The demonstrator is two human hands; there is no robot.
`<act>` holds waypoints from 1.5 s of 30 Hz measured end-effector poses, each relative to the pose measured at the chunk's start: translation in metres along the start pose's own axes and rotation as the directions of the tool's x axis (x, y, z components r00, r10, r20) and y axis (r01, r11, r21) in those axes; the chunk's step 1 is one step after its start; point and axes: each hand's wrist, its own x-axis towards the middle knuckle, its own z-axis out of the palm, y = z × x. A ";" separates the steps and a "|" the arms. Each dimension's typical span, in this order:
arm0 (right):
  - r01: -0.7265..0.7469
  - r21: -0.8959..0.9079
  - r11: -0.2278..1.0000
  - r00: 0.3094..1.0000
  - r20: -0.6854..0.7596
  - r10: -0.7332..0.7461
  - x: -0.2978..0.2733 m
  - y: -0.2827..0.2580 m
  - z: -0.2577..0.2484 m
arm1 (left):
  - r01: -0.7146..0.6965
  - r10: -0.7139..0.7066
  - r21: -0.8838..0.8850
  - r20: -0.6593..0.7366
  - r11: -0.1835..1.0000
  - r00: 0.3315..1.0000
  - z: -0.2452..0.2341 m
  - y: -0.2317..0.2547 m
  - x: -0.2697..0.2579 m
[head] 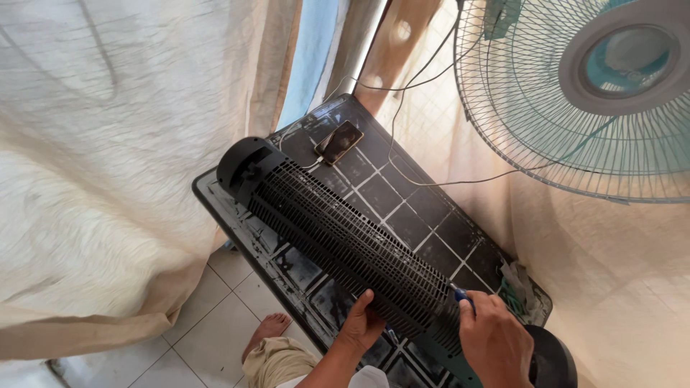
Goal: The person uses a screwdriver to remove screws from the front grille of a black tower fan lying on a tiled table. The grille is detached and set aside, exposing the internal fan blades. The person continues to unscrew and remove additional components from the fan housing.
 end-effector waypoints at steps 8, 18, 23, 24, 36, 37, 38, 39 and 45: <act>0.062 -0.047 0.997 0.998 0.005 -0.062 0.002 -0.003 0.008 | -0.004 0.004 -0.038 0.022 0.999 1.000 0.005 0.006 -0.007; 0.177 0.060 0.982 0.979 -0.115 -0.169 0.001 0.006 0.009 | 0.584 -0.354 0.716 -0.470 0.383 0.809 0.089 0.068 -0.092; 0.099 0.152 0.984 0.993 -0.086 -0.086 0.006 0.007 0.003 | -0.136 -0.107 0.706 0.085 -0.695 0.991 0.183 0.097 -0.103; 0.077 0.159 0.984 0.995 -0.073 -0.066 0.008 0.008 0.001 | -0.271 -0.164 0.582 0.230 -0.767 0.959 0.202 0.098 -0.091; -0.196 0.044 0.980 0.980 0.037 0.194 0.053 -0.001 -0.029 | -0.529 -0.530 -0.043 0.008 -0.847 0.848 0.265 0.096 -0.014; -0.185 0.012 0.983 0.982 0.049 0.184 0.056 -0.003 -0.028 | -0.533 -0.534 -0.054 0.006 -0.844 0.845 0.266 0.098 -0.015; -0.173 -0.019 0.985 0.983 0.062 0.174 0.059 -0.005 -0.026 | -0.537 -0.538 -0.065 0.003 -0.841 0.843 0.267 0.098 -0.016; -0.158 -0.051 0.986 0.984 0.075 0.162 0.062 -0.007 -0.024 | -0.539 -0.540 -0.076 0.001 -0.839 0.842 0.267 0.099 -0.016; 0.263 0.024 0.964 0.960 -0.105 -0.260 0.058 0.000 -0.022 | -0.550 -0.546 -0.072 -0.060 -0.832 0.835 0.271 0.099 -0.013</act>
